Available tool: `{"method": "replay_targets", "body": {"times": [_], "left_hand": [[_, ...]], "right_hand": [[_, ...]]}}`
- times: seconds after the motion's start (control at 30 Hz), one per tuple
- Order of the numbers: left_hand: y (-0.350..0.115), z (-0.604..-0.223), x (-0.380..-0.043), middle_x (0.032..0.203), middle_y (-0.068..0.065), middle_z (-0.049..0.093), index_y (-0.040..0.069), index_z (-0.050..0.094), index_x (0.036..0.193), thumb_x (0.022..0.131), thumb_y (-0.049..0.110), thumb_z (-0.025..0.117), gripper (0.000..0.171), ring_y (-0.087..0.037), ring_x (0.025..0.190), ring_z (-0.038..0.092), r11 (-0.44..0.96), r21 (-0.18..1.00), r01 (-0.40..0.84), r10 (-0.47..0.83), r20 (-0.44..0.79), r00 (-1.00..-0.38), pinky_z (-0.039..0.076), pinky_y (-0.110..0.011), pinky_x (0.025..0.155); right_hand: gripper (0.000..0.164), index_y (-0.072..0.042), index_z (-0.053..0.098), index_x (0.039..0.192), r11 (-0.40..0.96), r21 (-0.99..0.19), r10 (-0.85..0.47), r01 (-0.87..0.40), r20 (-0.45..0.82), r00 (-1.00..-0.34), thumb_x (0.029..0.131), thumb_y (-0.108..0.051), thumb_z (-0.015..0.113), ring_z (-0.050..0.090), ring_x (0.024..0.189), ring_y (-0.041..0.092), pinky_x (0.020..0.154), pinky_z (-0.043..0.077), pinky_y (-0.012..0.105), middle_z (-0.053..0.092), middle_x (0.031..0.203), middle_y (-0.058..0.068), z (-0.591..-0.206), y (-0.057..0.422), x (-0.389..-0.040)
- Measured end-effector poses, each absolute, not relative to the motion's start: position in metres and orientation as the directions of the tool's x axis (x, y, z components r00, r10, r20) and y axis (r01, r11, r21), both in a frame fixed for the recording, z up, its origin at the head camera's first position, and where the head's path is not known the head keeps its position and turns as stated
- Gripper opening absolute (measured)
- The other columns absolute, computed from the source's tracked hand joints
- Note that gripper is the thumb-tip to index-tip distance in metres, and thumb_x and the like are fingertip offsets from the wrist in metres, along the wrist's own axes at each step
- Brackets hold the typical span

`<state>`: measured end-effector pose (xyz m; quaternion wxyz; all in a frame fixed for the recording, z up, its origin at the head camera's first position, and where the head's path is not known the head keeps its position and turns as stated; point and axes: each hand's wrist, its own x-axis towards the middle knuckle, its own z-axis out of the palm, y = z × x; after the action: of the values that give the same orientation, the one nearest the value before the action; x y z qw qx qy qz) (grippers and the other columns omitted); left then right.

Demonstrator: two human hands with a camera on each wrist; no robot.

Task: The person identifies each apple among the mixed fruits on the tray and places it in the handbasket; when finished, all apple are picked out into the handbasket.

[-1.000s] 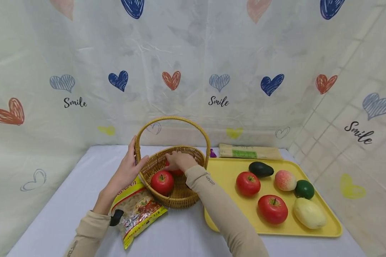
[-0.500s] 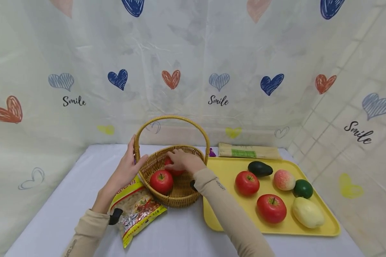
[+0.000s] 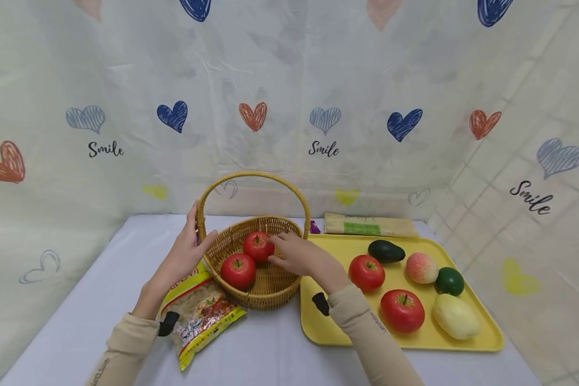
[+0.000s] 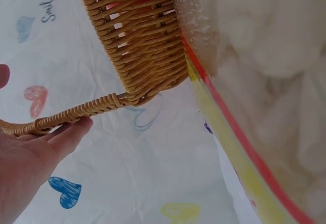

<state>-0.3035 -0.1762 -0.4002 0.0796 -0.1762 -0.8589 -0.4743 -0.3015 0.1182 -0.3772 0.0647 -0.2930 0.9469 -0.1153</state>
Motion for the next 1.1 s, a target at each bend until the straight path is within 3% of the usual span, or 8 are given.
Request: {"method": "replay_targets", "body": {"times": [0.3, 0.43, 0.6, 0.77, 0.93, 1.1], "left_hand": [[-0.176, -0.403, -0.305, 0.174, -0.013, -0.002, 0.029, -0.017, 0.164, 0.105, 0.053, 0.051, 0.093, -0.042, 0.159, 0.013, 0.486, 0.787, 0.38, 0.231, 0.303, -0.924, 0.025, -0.064, 0.124], [-0.176, -0.402, -0.306, 0.174, -0.013, -0.002, 0.028, -0.016, 0.164, 0.105, 0.052, 0.051, 0.093, -0.042, 0.159, 0.014, 0.492, 0.782, 0.383, 0.227, 0.309, -0.923, 0.025, -0.063, 0.124], [-0.176, -0.401, -0.306, 0.174, -0.015, -0.001, 0.025, -0.016, 0.165, 0.105, 0.052, 0.051, 0.093, -0.043, 0.158, 0.017, 0.501, 0.776, 0.382, 0.224, 0.31, -0.924, 0.027, -0.063, 0.123], [-0.176, -0.401, -0.307, 0.174, -0.016, 0.0, 0.025, -0.016, 0.165, 0.105, 0.052, 0.051, 0.094, -0.044, 0.158, 0.015, 0.507, 0.771, 0.386, 0.223, 0.316, -0.922, 0.026, -0.064, 0.123], [-0.177, -0.401, -0.308, 0.174, -0.015, -0.001, 0.024, -0.016, 0.165, 0.105, 0.05, 0.052, 0.094, -0.043, 0.159, 0.013, 0.501, 0.769, 0.397, 0.228, 0.325, -0.918, 0.025, -0.064, 0.124], [-0.177, -0.402, -0.308, 0.174, -0.015, -0.001, 0.024, -0.015, 0.165, 0.105, 0.049, 0.052, 0.094, -0.043, 0.159, 0.014, 0.495, 0.774, 0.395, 0.231, 0.321, -0.919, 0.026, -0.064, 0.123]], "right_hand": [[0.038, -0.011, 0.061, 0.138, 0.783, -0.224, -0.569, -0.581, 0.121, -0.814, 0.105, -0.03, 0.059, 0.065, 0.116, 0.026, 0.099, 0.056, 0.045, 0.066, 0.128, 0.008, -0.391, 0.153, -0.262], [0.035, -0.017, 0.061, 0.138, 0.801, -0.297, -0.512, -0.52, 0.111, -0.852, 0.107, -0.032, 0.056, 0.062, 0.125, 0.031, 0.103, 0.053, 0.052, 0.064, 0.135, 0.009, -0.388, 0.169, -0.261], [0.035, -0.015, 0.061, 0.139, 0.826, -0.318, -0.448, -0.466, 0.133, -0.884, 0.108, -0.031, 0.054, 0.059, 0.132, 0.035, 0.107, 0.049, 0.056, 0.062, 0.141, 0.01, -0.386, 0.194, -0.269], [0.048, -0.008, 0.055, 0.143, 0.886, -0.275, -0.36, -0.374, 0.1, -0.927, 0.105, -0.036, 0.058, 0.053, 0.134, 0.045, 0.109, 0.043, 0.064, 0.057, 0.145, 0.02, -0.388, 0.219, -0.272], [0.071, -0.003, 0.041, 0.153, 0.953, -0.224, -0.216, -0.203, -0.036, -0.976, 0.099, -0.042, 0.066, 0.036, 0.138, 0.06, 0.108, 0.033, 0.075, 0.037, 0.153, 0.035, -0.394, 0.24, -0.271], [0.081, -0.001, 0.037, 0.153, 0.967, -0.227, -0.148, -0.12, -0.11, -0.983, 0.094, -0.044, 0.071, 0.028, 0.14, 0.064, 0.111, 0.029, 0.077, 0.027, 0.156, 0.039, -0.406, 0.255, -0.274]]}}
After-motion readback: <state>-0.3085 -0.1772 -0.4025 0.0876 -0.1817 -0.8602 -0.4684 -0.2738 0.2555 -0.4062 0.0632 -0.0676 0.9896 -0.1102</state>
